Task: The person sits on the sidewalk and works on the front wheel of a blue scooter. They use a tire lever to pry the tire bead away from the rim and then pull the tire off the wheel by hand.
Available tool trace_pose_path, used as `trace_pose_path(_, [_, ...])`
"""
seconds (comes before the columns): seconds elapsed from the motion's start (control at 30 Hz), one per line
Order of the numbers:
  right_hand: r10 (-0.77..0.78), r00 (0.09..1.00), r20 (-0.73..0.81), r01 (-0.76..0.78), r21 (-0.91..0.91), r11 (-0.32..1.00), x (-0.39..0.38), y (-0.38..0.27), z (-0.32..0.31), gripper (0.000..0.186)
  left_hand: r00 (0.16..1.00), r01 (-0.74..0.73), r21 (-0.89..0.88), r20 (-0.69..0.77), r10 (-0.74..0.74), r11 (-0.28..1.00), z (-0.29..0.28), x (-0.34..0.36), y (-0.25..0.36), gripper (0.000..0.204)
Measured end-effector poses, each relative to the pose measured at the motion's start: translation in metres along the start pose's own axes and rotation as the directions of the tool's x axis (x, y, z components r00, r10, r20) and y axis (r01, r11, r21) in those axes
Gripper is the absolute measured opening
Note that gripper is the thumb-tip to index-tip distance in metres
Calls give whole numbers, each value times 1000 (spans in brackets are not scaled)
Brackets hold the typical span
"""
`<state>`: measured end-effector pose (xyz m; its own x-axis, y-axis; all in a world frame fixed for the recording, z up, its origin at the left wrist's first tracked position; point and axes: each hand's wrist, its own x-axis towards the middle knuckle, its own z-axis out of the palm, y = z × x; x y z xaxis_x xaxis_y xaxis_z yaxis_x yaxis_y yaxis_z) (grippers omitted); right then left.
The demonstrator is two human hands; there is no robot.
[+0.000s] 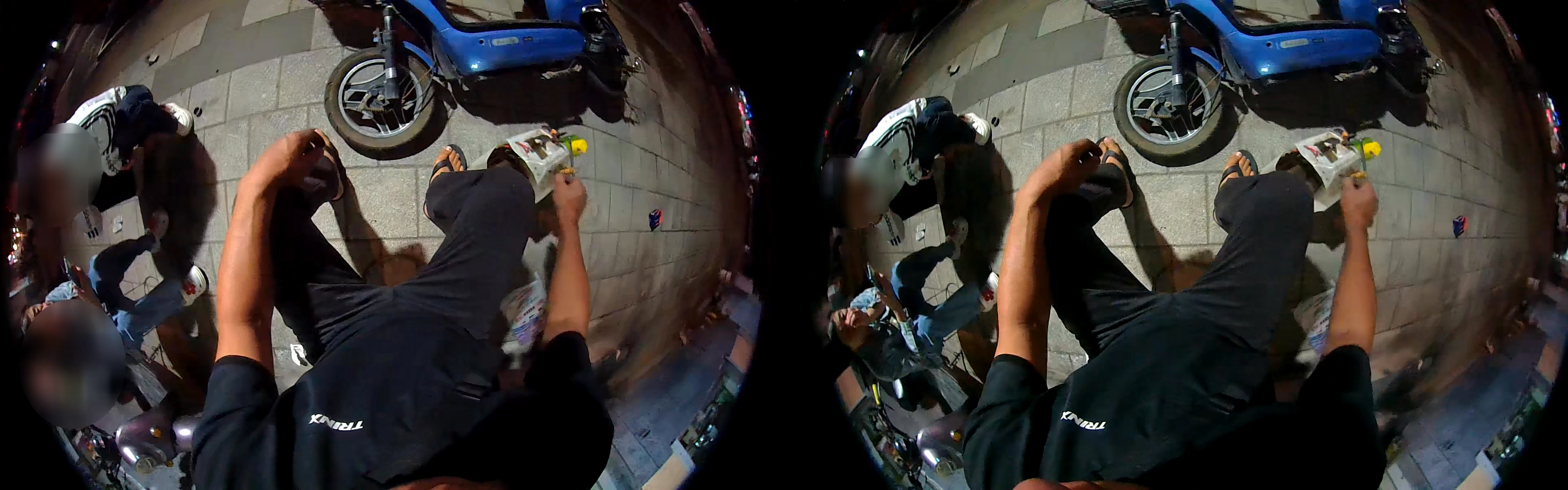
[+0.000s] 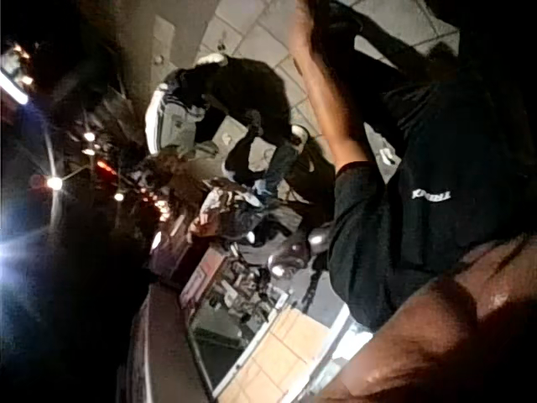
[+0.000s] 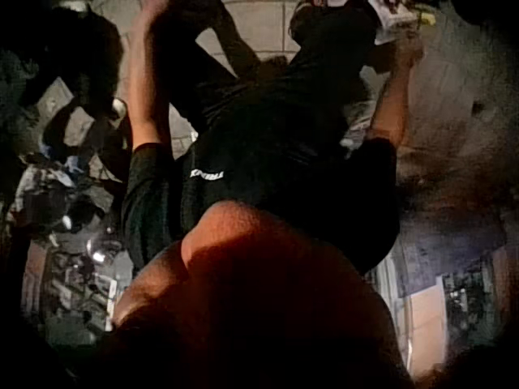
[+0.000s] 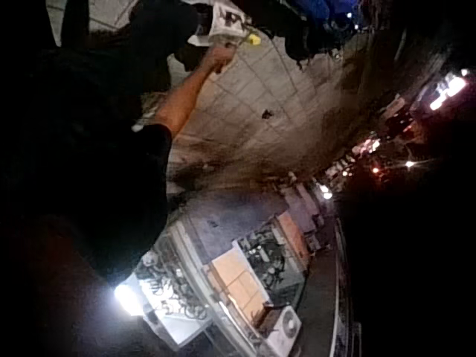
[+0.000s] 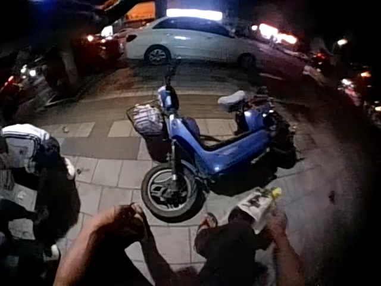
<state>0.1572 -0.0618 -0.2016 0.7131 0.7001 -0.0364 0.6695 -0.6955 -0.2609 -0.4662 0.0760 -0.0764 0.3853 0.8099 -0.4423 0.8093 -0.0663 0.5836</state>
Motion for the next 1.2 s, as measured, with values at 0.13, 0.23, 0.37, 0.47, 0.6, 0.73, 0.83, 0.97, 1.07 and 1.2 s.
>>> trace_pose_path(0.13, [-41, 980, -194, 99, 300, 949, -4, -17, -64, 43, 988, 61, -56, -137, -68, 997, -10, 1, -12, 33])
trace_pose_path(0.23, [-46, 988, -145, 124, 590, 798, -24, -87, -123, 37, 974, 62, -140, -207, -90, 988, -15, -1, -4, 37])
trace_pose_path(0.37, [-171, 972, -159, 223, 851, 476, -68, -213, -153, 29, 980, -110, -281, -189, 58, 953, -27, 17, -30, 44])
trace_pose_path(0.47, [-263, 962, -73, 197, 854, 482, -75, -278, -136, 29, 985, 120, -482, -50, -164, 868, -48, 51, -54, 48])
trace_pose_path(0.6, [-454, 891, 21, 335, 646, 686, -80, -304, -65, 27, 957, 203, -779, 28, -290, 593, 2, 116, -140, 60])
trace_pose_path(0.73, [-601, 782, 167, 458, 500, 735, -99, -324, -64, 24, 897, 296, -848, 89, -432, 440, 86, 174, -198, 49])
trace_pose_path(0.83, [-638, 739, 215, 486, 485, 727, -89, -336, -56, 20, 886, 345, -834, 138, -443, 431, 151, 218, -255, 29])
trace_pose_path(0.97, [-702, 672, 237, 615, 349, 707, -70, -330, -45, 17, 825, 394, -843, 149, -546, 365, 193, 261, -246, 44])
trace_pose_path(1.07, [-672, 704, 230, 600, 313, 736, -65, -331, -38, 16, 836, 426, -821, 196, -513, 380, 190, 268, -229, 47])
trace_pose_path(1.2, [-709, 668, 225, 630, 336, 700, -53, -336, -32, 14, 828, 471, -779, 228, -513, 415, 183, 261, -224, 51])
